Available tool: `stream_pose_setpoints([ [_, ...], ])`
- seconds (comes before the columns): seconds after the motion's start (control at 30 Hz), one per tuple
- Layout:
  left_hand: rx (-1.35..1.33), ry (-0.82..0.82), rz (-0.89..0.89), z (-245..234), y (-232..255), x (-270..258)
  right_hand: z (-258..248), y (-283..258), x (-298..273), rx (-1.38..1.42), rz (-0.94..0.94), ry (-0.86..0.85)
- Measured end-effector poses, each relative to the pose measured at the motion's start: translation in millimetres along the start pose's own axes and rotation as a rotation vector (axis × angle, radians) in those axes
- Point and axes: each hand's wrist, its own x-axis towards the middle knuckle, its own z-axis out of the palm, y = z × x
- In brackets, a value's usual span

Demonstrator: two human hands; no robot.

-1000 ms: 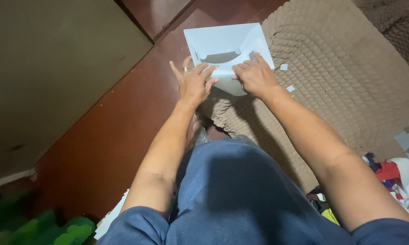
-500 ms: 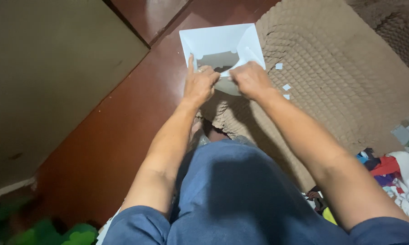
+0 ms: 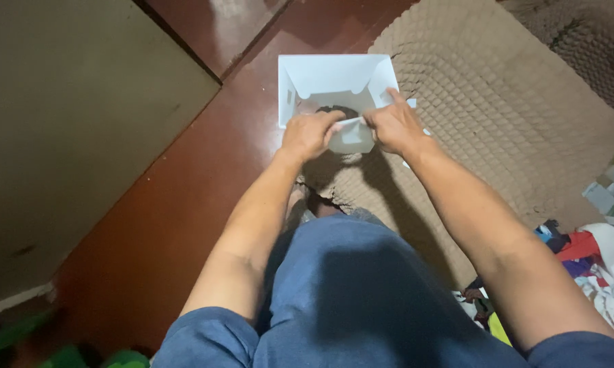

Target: The person assembles small white paper boxes by folding flat sheets and securing the edges with small adhesive tabs. They repeatedly fold, align, and press the tabs to form the box shape, then place the finished box aside.

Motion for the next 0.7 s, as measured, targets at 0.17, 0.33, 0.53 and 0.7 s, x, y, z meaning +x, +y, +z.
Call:
stream_pose_setpoints([
  [0.17,-0.056,-0.014,0.030,13,12,12,-19,-25,-1,0.110,-0.075,0.037],
  [0.33,-0.088,0.053,0.128,23,9,12,-10,-21,-9,0.115,-0.109,0.148],
  [0.53,0.008,0.058,0.117,23,8,16,2,-15,-16,0.050,-0.180,0.413],
  [0.7,0.093,0.048,0.112,14,5,12,-5,-14,-25,-0.087,-0.227,0.496],
])
